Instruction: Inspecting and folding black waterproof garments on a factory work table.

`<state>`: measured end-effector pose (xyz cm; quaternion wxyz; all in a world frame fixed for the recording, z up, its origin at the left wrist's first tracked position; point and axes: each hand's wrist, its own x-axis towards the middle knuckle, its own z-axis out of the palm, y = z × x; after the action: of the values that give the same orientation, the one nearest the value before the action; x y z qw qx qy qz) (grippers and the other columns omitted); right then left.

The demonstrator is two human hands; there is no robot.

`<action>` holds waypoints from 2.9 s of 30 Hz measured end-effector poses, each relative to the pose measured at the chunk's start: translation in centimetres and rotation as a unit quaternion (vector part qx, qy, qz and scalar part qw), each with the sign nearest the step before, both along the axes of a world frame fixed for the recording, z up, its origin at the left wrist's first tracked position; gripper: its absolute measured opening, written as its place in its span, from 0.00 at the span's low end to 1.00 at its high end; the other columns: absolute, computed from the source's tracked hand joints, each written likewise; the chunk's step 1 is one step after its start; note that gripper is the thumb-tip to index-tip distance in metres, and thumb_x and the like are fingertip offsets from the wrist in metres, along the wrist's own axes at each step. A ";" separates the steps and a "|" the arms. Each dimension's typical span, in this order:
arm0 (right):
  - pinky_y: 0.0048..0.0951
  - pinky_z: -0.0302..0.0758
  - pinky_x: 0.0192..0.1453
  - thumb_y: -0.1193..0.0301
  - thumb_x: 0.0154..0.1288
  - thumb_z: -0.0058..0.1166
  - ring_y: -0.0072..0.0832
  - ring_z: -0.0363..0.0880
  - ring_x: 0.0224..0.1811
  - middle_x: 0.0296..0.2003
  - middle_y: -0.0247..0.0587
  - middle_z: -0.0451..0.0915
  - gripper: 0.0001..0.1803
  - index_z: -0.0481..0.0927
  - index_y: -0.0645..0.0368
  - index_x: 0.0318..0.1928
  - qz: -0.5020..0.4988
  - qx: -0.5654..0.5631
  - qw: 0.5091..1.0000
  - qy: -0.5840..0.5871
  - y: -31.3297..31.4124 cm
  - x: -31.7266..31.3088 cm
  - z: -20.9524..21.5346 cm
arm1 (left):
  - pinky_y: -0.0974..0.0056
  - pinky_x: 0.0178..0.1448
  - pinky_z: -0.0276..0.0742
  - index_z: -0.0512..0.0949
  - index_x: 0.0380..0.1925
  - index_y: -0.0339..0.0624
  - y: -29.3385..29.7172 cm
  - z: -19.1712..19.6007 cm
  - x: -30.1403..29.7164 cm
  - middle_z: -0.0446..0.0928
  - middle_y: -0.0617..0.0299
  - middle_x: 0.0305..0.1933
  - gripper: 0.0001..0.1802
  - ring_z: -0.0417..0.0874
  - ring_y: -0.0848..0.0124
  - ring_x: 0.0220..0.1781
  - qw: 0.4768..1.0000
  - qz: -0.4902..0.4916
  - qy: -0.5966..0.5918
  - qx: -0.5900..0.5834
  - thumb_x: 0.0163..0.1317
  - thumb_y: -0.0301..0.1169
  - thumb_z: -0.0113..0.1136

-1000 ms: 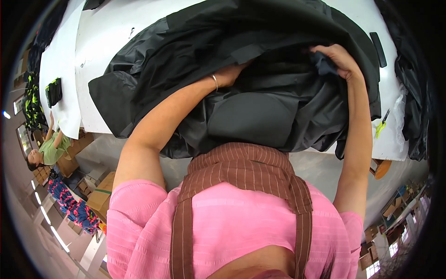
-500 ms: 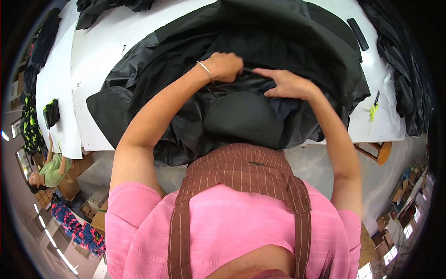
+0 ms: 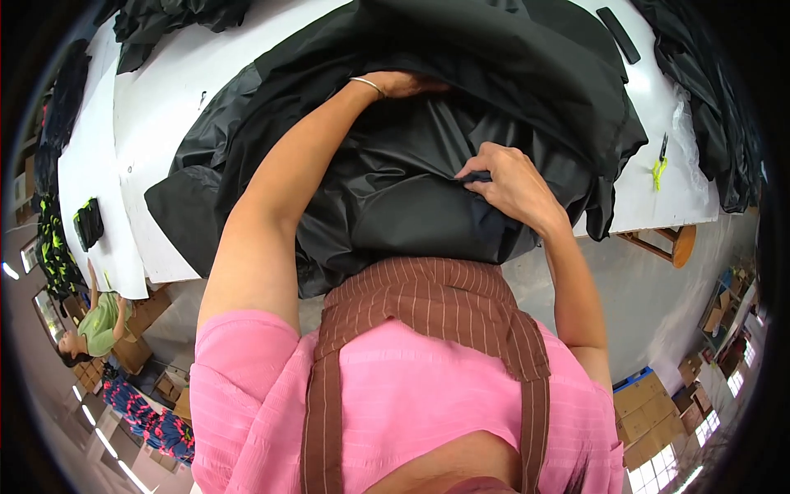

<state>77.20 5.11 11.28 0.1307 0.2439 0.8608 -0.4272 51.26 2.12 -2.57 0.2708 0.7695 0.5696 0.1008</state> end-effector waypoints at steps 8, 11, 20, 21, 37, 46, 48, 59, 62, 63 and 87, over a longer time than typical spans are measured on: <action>0.34 0.73 0.39 0.81 0.47 0.63 0.39 0.78 0.34 0.31 0.44 0.76 0.11 0.84 0.59 0.35 -0.049 -0.034 0.998 0.028 -1.5 2.1 0.6 | 0.64 0.61 0.69 0.78 0.48 0.38 0.2 -0.3 1.6 0.79 0.59 0.50 0.22 0.78 0.67 0.52 0.914 0.273 -0.288 -0.084 0.56 0.37 0.65; 0.33 0.74 0.41 0.81 0.46 0.63 0.40 0.79 0.36 0.33 0.43 0.78 0.12 0.84 0.59 0.35 -0.036 -0.026 0.999 0.026 -1.3 2.6 0.1 | 0.66 0.58 0.72 0.78 0.49 0.38 0.1 1.3 2.9 0.80 0.59 0.49 0.22 0.79 0.69 0.49 0.861 0.341 -0.327 -0.186 0.56 0.37 0.64; 0.33 0.73 0.46 0.79 0.48 0.63 0.39 0.78 0.39 0.33 0.44 0.79 0.12 0.84 0.59 0.37 0.002 -0.108 0.994 0.009 0.3 2.8 1.2 | 0.65 0.65 0.63 0.74 0.56 0.39 -1.5 0.7 3.0 0.74 0.57 0.58 0.26 0.73 0.68 0.59 0.768 0.400 -0.412 -0.284 0.58 0.37 0.62; 0.32 0.73 0.46 0.79 0.48 0.63 0.37 0.78 0.39 0.33 0.43 0.79 0.13 0.84 0.60 0.38 0.018 -0.108 0.994 0.011 0.7 2.6 1.1 | 0.65 0.65 0.63 0.74 0.56 0.39 -1.5 1.2 3.1 0.74 0.57 0.58 0.26 0.73 0.68 0.59 0.767 0.399 -0.414 -0.284 0.58 0.37 0.62; 0.22 0.69 0.34 0.71 0.54 0.64 0.18 0.72 0.27 0.25 0.31 0.78 0.11 0.79 0.62 0.36 -0.191 -0.102 0.971 0.097 3.0 -2.7 -4.5 | 0.68 0.61 0.67 0.74 0.56 0.45 -1.7 7.6 3.0 0.73 0.55 0.60 0.20 0.74 0.66 0.57 0.964 0.141 -0.131 -0.186 0.66 0.33 0.44; 0.23 0.71 0.37 0.66 0.54 0.65 0.22 0.75 0.30 0.27 0.37 0.79 0.15 0.76 0.63 0.35 -0.206 -0.014 0.972 0.116 1.0 -5.6 -3.9 | 0.68 0.51 0.68 0.78 0.49 0.42 -2.7 4.4 3.0 0.79 0.61 0.45 0.19 0.72 0.75 0.44 0.888 0.230 -0.323 -0.234 0.65 0.40 0.46; 0.26 0.71 0.39 0.66 0.54 0.65 0.26 0.76 0.30 0.27 0.41 0.79 0.16 0.75 0.64 0.35 -0.217 0.035 0.971 0.089 0.7 -5.8 -3.9 | 0.66 0.52 0.68 0.78 0.46 0.40 -2.6 5.0 3.9 0.79 0.59 0.45 0.19 0.73 0.72 0.44 0.876 0.260 -0.312 -0.261 0.66 0.38 0.43; 0.28 0.71 0.36 0.68 0.54 0.63 0.26 0.74 0.28 0.24 0.42 0.78 0.13 0.75 0.63 0.32 -0.221 -0.020 0.971 0.085 1.3 -4.9 -5.1 | 0.67 0.57 0.67 0.75 0.54 0.42 -1.8 2.9 3.8 0.78 0.56 0.54 0.21 0.76 0.69 0.53 0.944 0.154 -0.204 -0.208 0.67 0.37 0.42; 0.31 0.71 0.37 0.66 0.54 0.63 0.33 0.76 0.27 0.25 0.46 0.78 0.14 0.75 0.62 0.33 -0.183 0.063 0.980 0.053 0.8 -5.3 -4.3 | 0.64 0.60 0.66 0.76 0.53 0.42 -2.8 1.2 3.8 0.76 0.53 0.56 0.21 0.75 0.64 0.55 0.949 0.167 -0.194 -0.183 0.66 0.38 0.43; 0.33 0.72 0.37 0.66 0.54 0.64 0.37 0.76 0.27 0.25 0.48 0.79 0.14 0.75 0.62 0.34 -0.169 0.112 0.979 0.013 1.0 -5.0 -3.9 | 0.62 0.61 0.66 0.77 0.50 0.41 -2.8 2.4 4.4 0.75 0.50 0.56 0.21 0.75 0.60 0.57 0.937 0.194 -0.244 -0.156 0.66 0.39 0.43; 0.36 0.75 0.52 0.71 0.58 0.54 0.39 0.79 0.48 0.45 0.38 0.82 0.15 0.80 0.53 0.47 -0.020 0.185 0.978 -0.088 3.4 3.9 1.4 | 0.62 0.59 0.69 0.74 0.53 0.39 -2.7 3.5 4.3 0.74 0.46 0.55 0.24 0.76 0.55 0.54 0.955 0.228 -0.146 0.123 0.57 0.36 0.58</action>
<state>81.14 8.54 12.67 0.1499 0.3182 0.9049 -0.2396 55.54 -0.54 0.89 0.2242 0.6236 0.6672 0.3402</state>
